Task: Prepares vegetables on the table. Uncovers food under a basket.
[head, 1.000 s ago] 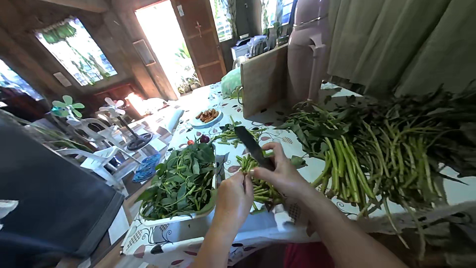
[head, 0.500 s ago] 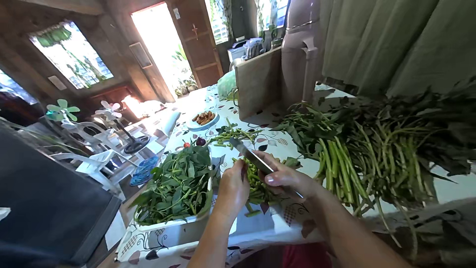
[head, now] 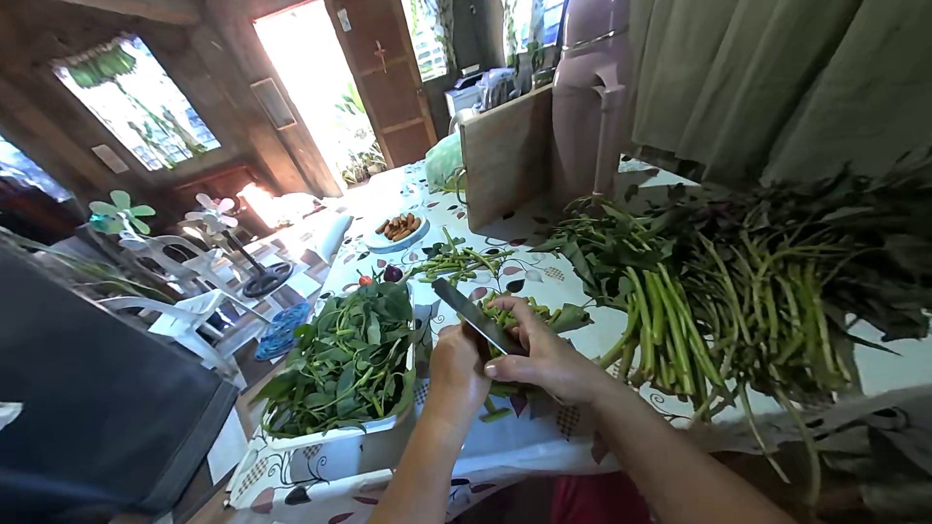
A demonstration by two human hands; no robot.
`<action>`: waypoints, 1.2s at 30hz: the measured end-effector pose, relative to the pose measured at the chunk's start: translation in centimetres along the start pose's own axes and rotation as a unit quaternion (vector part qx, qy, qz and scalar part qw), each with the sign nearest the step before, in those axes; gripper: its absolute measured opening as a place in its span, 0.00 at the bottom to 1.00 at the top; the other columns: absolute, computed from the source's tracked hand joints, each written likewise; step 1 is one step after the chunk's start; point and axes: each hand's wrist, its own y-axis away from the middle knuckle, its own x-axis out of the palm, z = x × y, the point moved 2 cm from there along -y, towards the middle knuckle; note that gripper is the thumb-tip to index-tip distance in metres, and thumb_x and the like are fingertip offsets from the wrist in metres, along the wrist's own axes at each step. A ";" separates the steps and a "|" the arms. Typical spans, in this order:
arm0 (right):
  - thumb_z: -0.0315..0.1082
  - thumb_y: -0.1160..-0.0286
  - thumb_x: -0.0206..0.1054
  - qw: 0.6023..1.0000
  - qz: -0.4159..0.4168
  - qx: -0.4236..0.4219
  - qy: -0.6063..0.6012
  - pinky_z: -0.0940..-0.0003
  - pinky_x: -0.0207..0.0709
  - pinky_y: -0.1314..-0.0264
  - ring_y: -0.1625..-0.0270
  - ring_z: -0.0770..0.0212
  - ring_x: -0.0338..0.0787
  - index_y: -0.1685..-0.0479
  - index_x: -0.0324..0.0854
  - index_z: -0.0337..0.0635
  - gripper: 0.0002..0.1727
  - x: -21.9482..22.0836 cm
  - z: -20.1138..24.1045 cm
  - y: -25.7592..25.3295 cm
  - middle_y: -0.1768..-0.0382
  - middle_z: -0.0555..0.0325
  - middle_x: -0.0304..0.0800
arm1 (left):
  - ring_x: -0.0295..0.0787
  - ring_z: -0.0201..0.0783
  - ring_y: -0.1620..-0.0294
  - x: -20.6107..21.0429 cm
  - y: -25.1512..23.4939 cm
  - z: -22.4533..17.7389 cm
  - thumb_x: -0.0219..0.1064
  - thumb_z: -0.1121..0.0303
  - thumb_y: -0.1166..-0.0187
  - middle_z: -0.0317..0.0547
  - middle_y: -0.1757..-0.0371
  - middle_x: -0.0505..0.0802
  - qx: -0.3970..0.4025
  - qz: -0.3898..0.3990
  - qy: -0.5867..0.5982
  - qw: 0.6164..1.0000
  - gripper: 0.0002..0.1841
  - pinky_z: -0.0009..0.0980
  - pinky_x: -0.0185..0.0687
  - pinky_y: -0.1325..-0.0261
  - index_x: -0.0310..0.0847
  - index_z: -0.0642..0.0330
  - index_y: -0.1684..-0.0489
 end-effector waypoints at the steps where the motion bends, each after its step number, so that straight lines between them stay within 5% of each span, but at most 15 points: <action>1: 0.53 0.50 0.80 1.000 -0.018 0.007 0.014 0.66 0.87 0.48 0.52 0.67 0.91 0.21 0.59 0.46 0.51 0.2 -0.2 -0.1 0.52 0.57 0.88 | 0.92 0.47 0.47 0.0 0.3 0.0 0.69 0.73 0.25 0.53 0.54 0.95 -0.001 -0.003 0.001 1.000 0.12 0.46 0.84 0.38 0.88 0.66 0.47; 4: 0.51 0.41 0.77 0.996 -0.081 0.013 0.022 0.58 0.85 0.48 0.53 0.61 0.90 0.23 0.63 0.41 0.45 0.0 -0.5 -0.5 0.53 0.51 0.88 | 0.94 0.46 0.52 0.1 1.5 -0.2 0.61 0.75 0.18 0.54 0.53 0.95 0.030 -0.014 0.009 0.999 0.12 0.44 0.87 0.44 0.88 0.66 0.45; 7: 0.44 0.29 0.72 0.996 -0.071 0.042 -0.028 0.72 0.78 0.61 0.67 0.72 0.82 0.19 0.55 0.41 0.41 -1.3 0.6 0.2 0.62 0.58 0.82 | 0.87 0.34 0.61 -0.6 1.2 0.9 0.51 0.74 0.11 0.53 0.49 0.89 -0.006 0.049 0.132 0.990 0.16 0.30 0.83 0.54 0.82 0.70 0.36; 10: 0.47 0.31 0.69 0.995 -0.019 0.052 -0.083 0.84 0.63 0.79 0.81 0.81 0.67 0.13 0.45 0.47 0.47 -2.4 0.2 0.4 0.74 0.70 0.74 | 0.86 0.29 0.62 -1.4 0.5 1.9 0.51 0.77 0.12 0.48 0.47 0.85 -0.092 0.104 0.287 0.948 0.17 0.23 0.85 0.55 0.76 0.71 0.29; 16: 0.55 0.43 0.75 0.989 0.043 -0.013 -0.138 0.88 0.61 0.80 0.83 0.84 0.65 0.13 0.46 0.53 0.55 -3.1 -0.2 0.7 0.72 0.74 0.75 | 0.91 0.32 0.71 -1.4 0.1 2.4 0.58 0.81 0.15 0.49 0.58 0.92 -0.123 0.049 0.365 0.922 0.11 0.26 0.92 0.62 0.82 0.74 0.42; 19: 0.51 0.41 0.74 0.991 -0.022 -0.039 -0.128 0.89 0.63 0.80 0.82 0.84 0.67 0.12 0.48 0.54 0.53 -3.8 0.2 0.9 0.74 0.74 0.75 | 0.91 0.31 0.71 -3.3 -0.8 0.9 0.60 0.81 0.16 0.48 0.61 0.93 -0.091 -0.012 0.299 0.950 0.11 0.26 0.90 0.63 0.84 0.74 0.42; 22: 0.55 0.37 0.73 0.980 -0.067 -0.073 -0.171 0.88 0.67 0.78 0.80 0.81 0.71 0.15 0.51 0.56 0.48 -5.2 -0.1 1.4 0.71 0.73 0.76 | 0.91 0.39 0.67 -5.8 -3.5 -1.4 0.59 0.77 0.14 0.54 0.57 0.92 -0.010 -0.035 0.131 0.991 0.15 0.37 0.91 0.59 0.83 0.69 0.34; 25: 0.66 0.43 0.77 0.954 -0.062 -0.115 -0.271 0.83 0.75 0.75 0.78 0.76 0.78 0.47 0.78 0.52 0.33 -6.5 -1.4 1.8 0.69 0.68 0.84 | 0.91 0.57 0.51 -7.0 -7.4 -4.3 0.53 0.76 0.10 0.70 0.41 0.88 0.000 0.041 0.005 0.999 0.18 0.50 0.87 0.45 0.77 0.71 0.27; 26: 0.68 0.45 0.77 0.946 -0.054 -0.117 -0.298 0.82 0.76 0.75 0.78 0.75 0.79 0.50 0.81 0.51 0.34 -6.8 -1.8 1.8 0.69 0.66 0.86 | 0.89 0.59 0.44 -7.2 -8.5 -5.4 0.52 0.77 0.11 0.71 0.37 0.86 -0.025 0.068 -0.024 0.997 0.19 0.51 0.83 0.39 0.75 0.72 0.26; 29: 0.68 0.44 0.76 0.926 -0.047 -0.116 -0.357 0.79 0.78 0.76 0.79 0.72 0.81 0.31 0.76 0.49 0.43 -7.2 -2.4 1.6 0.68 0.63 0.85 | 0.82 0.57 0.29 -6.9 -10.8 -6.7 0.53 0.80 0.13 0.71 0.29 0.82 -0.082 0.096 -0.114 0.985 0.19 0.47 0.75 0.27 0.72 0.77 0.27; 32: 0.64 0.29 0.64 0.918 -0.111 -0.091 -0.371 0.78 0.79 0.78 0.81 0.71 0.81 0.32 0.74 0.48 0.35 -6.9 -2.0 1.7 0.70 0.62 0.85 | 0.84 0.63 0.33 -3.9 -16.9 -1.4 0.60 0.69 0.13 0.72 0.36 0.86 -0.070 0.050 -0.107 0.991 0.18 0.59 0.76 0.30 0.79 0.74 0.34; 34: 0.57 0.19 0.54 0.906 -0.180 -0.083 -0.374 0.78 0.78 0.78 0.81 0.70 0.80 0.32 0.71 0.48 0.27 -6.8 -1.6 1.8 0.69 0.61 0.85 | 0.78 0.64 0.25 -2.8 -17.7 -0.7 0.59 0.64 0.11 0.71 0.29 0.82 -0.081 0.082 -0.097 0.989 0.22 0.60 0.70 0.23 0.75 0.72 0.26; 36: 0.54 0.18 0.54 0.882 -0.232 -0.110 -0.394 0.76 0.79 0.79 0.81 0.70 0.81 0.33 0.70 0.50 0.24 -6.9 -1.4 1.9 0.69 0.60 0.85 | 0.79 0.66 0.27 -1.5 -16.6 -1.2 0.58 0.65 0.11 0.72 0.31 0.83 -0.077 0.136 -0.112 0.981 0.21 0.64 0.72 0.26 0.78 0.72 0.29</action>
